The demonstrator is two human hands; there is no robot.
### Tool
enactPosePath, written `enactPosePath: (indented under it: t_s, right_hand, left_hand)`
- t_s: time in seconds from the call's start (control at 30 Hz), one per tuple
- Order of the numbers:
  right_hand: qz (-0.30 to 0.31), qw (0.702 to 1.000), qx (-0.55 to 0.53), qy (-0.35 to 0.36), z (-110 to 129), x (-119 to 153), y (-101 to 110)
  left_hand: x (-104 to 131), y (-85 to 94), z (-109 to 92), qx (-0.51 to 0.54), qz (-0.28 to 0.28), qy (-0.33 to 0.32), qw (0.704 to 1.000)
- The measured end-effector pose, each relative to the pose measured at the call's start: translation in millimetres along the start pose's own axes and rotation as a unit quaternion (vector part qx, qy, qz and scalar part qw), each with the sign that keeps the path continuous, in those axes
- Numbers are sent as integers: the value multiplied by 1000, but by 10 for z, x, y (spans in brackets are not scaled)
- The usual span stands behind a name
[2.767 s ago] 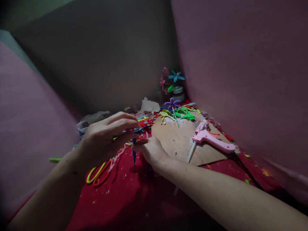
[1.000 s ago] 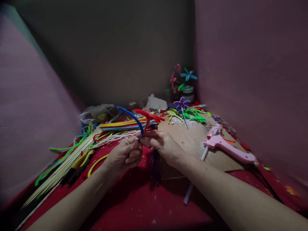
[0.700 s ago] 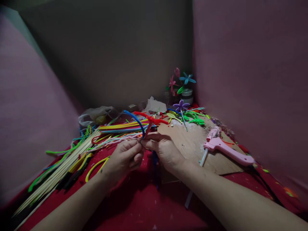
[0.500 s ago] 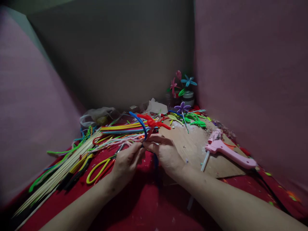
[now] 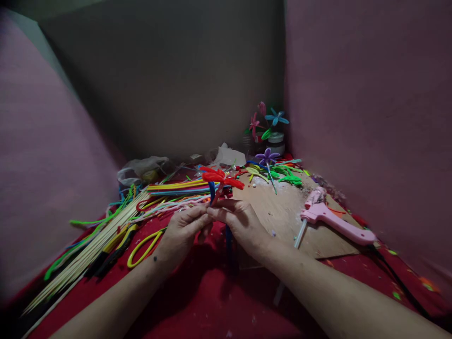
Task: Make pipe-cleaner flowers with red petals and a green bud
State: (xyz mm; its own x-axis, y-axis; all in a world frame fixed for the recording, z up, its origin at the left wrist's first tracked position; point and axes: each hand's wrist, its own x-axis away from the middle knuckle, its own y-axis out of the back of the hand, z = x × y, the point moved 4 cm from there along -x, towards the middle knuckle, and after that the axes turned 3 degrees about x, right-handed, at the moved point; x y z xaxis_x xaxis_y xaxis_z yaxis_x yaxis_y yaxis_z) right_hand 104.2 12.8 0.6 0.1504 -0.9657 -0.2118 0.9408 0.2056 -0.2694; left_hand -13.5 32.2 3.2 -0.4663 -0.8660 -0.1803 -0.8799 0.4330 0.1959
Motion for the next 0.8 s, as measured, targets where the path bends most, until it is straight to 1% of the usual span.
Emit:
enactPosePath:
  t_s: [0.07,0.17,0.23,0.33,0.47,0.6,0.67,0.7,0.77,0.8]
  right_hand:
    - [10,1000,-21,-10,-2,-12,2]
    - [-12,1000,-22,-18,-32,-32,50]
    - [-10,1000,-11,-13,-45,-39,73]
    - [17,1000,0,-3,-50,-37,87]
    - [36,999,-2,16,-34,-22,88]
    - [22,1000,-5,12,-22,-10,75]
    - [6,1000,-13,15,-18,-12,72]
    - [-2,1000,-15,19,-17,-16,74]
    - [-26,999,-1,33,-15,-28,85]
    - [-38,998,14,39,-16,-33,91]
  left_hand:
    - [1,9,32,43,11,13,999]
    - [11,7,68,100,29,40,994]
    - [20,-6,74,135,39,59,988]
    - [27,-36,66,200,52,79,975]
    - [24,-72,66,272,76,97,954]
    - [26,-103,58,312,123,107,936]
    - [28,-106,41,294,131,103,941]
    - [28,-101,34,264,125,97,951]
    - [25,-68,20,146,84,59,984]
    - [25,-43,8,61,50,22,997]
